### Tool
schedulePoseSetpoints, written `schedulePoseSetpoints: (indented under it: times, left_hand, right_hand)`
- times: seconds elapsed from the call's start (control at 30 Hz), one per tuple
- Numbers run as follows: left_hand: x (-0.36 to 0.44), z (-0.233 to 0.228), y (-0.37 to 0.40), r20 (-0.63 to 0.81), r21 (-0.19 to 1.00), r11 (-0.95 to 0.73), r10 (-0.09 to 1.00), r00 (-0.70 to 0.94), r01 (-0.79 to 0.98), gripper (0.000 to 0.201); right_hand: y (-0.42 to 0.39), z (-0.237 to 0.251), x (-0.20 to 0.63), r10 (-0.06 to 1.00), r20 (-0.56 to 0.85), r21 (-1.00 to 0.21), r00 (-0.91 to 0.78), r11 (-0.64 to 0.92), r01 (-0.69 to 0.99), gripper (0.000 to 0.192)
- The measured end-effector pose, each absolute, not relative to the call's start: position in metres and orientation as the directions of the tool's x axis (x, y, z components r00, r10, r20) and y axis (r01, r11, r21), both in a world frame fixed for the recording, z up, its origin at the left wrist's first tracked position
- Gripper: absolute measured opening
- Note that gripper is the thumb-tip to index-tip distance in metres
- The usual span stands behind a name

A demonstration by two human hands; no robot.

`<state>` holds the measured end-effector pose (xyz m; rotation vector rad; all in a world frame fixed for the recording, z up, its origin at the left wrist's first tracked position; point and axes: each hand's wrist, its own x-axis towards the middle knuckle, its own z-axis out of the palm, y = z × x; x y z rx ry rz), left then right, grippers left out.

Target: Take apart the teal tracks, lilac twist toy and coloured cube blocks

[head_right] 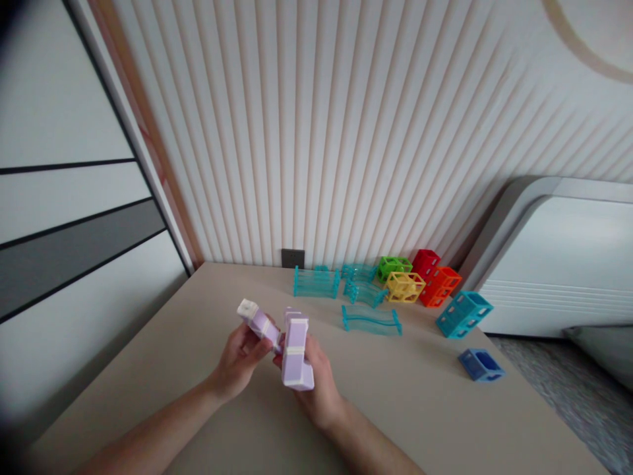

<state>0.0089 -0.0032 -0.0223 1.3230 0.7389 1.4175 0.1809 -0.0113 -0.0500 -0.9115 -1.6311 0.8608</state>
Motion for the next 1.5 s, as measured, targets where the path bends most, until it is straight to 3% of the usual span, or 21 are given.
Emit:
schedulePoseSetpoints:
  times: [0.27, 0.47, 0.63, 0.8, 1.07, 1.33, 1.5]
  left_hand:
    - [0.014, -0.031, 0.001, 0.297, 0.910, -0.311, 0.951, -0.092, -0.274, 0.036]
    - [0.012, -0.030, 0.005, 0.312, 0.939, -0.308, 0.950, 0.001, -0.151, 0.037]
    - [0.011, -0.029, 0.008, 0.268, 0.963, -0.267, 0.957, 0.108, -0.026, 0.026]
    - [0.012, -0.024, 0.009, 0.218, 0.963, -0.203, 0.973, 0.072, -0.178, 0.034]
    - [0.006, -0.019, 0.008, 0.201, 0.944, -0.127, 0.953, 0.226, -0.306, 0.040]
    - [0.010, -0.020, 0.008, 0.208, 0.948, -0.161, 0.966, 0.151, -0.276, 0.033]
    - [0.008, -0.025, 0.011, 0.147, 0.961, -0.108, 0.979, 0.140, -0.255, 0.042]
  right_hand:
    - [-0.005, -0.030, 0.187, 0.795, 0.594, -0.726, -0.119, 0.594, 0.346, 0.019]
    - [-0.005, -0.032, 0.188, 0.766, 0.639, -0.700, -0.071, 0.617, 0.358, 0.019]
    - [-0.007, -0.032, 0.187, 0.772, 0.633, -0.731, -0.054, 0.619, 0.287, 0.028]
    - [-0.009, -0.030, 0.184, 0.868, 0.495, -0.849, -0.037, 0.492, 0.192, 0.022]
    - [-0.008, -0.030, 0.185, 0.906, 0.403, -0.912, -0.128, 0.386, -0.140, 0.027]
    - [-0.004, -0.034, 0.178, 0.933, 0.348, -0.919, -0.092, 0.320, -0.232, 0.029]
    - [-0.004, -0.030, 0.181, 0.928, 0.346, -0.917, -0.134, 0.305, -0.259, 0.031]
